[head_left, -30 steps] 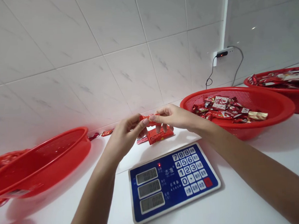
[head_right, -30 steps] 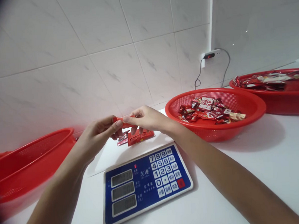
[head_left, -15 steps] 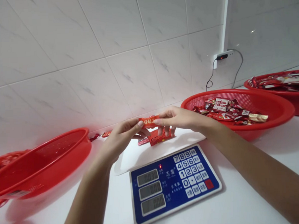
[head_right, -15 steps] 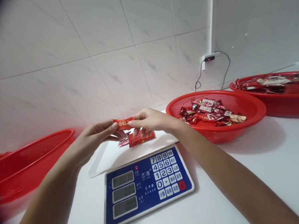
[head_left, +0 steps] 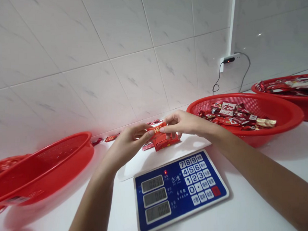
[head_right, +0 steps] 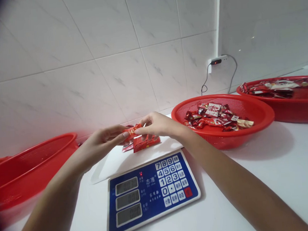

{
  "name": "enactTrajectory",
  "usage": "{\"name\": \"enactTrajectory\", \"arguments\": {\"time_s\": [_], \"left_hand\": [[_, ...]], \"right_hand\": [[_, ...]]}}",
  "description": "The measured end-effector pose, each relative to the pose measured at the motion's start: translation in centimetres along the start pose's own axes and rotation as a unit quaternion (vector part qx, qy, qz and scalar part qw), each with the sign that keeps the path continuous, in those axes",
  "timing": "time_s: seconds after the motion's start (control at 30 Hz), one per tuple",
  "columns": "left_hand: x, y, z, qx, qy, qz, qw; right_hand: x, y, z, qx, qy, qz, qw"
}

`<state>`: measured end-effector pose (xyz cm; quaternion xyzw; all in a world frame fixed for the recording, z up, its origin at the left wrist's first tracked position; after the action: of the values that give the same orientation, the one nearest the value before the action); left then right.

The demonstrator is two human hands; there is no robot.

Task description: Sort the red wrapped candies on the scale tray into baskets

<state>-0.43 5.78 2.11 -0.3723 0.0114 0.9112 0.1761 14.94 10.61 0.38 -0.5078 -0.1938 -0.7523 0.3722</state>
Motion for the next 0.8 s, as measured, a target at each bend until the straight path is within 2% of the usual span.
{"name": "enactTrajectory", "arguments": {"time_s": [0.13,0.3,0.43,0.53,0.63,0.7,0.8], "left_hand": [[-0.6,-0.3,-0.2,-0.025,0.026,-0.022,0.999],[-0.2,-0.6,-0.3,-0.052,-0.042,0.002,0.998],[-0.4,-0.5,-0.7,-0.04,-0.046,-0.006,0.998],[-0.7,-0.2,-0.6,-0.038,-0.015,-0.01,0.999],[-0.6,-0.1,-0.4,-0.002,0.035,-0.018,0.999],[-0.5,-0.1,-0.3,0.028,0.048,-0.022,0.998],[-0.3,0.0,-0.3,0.041,0.056,-0.02,0.997]], "right_hand": [[-0.4,-0.1,-0.2,0.002,0.017,0.007,1.0],[-0.5,-0.2,-1.1,0.071,0.015,0.018,0.997],[-0.6,-0.2,-1.0,0.057,0.034,0.003,0.998],[-0.5,-0.3,-0.7,0.031,0.017,0.024,0.999],[-0.4,-0.5,-0.6,0.027,-0.016,0.055,0.998],[-0.4,-0.6,-0.6,0.027,-0.012,0.056,0.998],[-0.4,-0.6,-0.6,0.021,-0.001,0.046,0.999]]}}
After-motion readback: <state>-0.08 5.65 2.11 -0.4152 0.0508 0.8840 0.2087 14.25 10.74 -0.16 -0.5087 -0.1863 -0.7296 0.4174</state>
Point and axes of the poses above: each hand's wrist, its own y-axis away from the middle knuckle, its own z-axis out of the back of the hand, x = y × z, the point moved 6 cm from there along -y, towards the middle knuckle, and after that the axes turned 8 degrees about x, right-handed, at the moved point
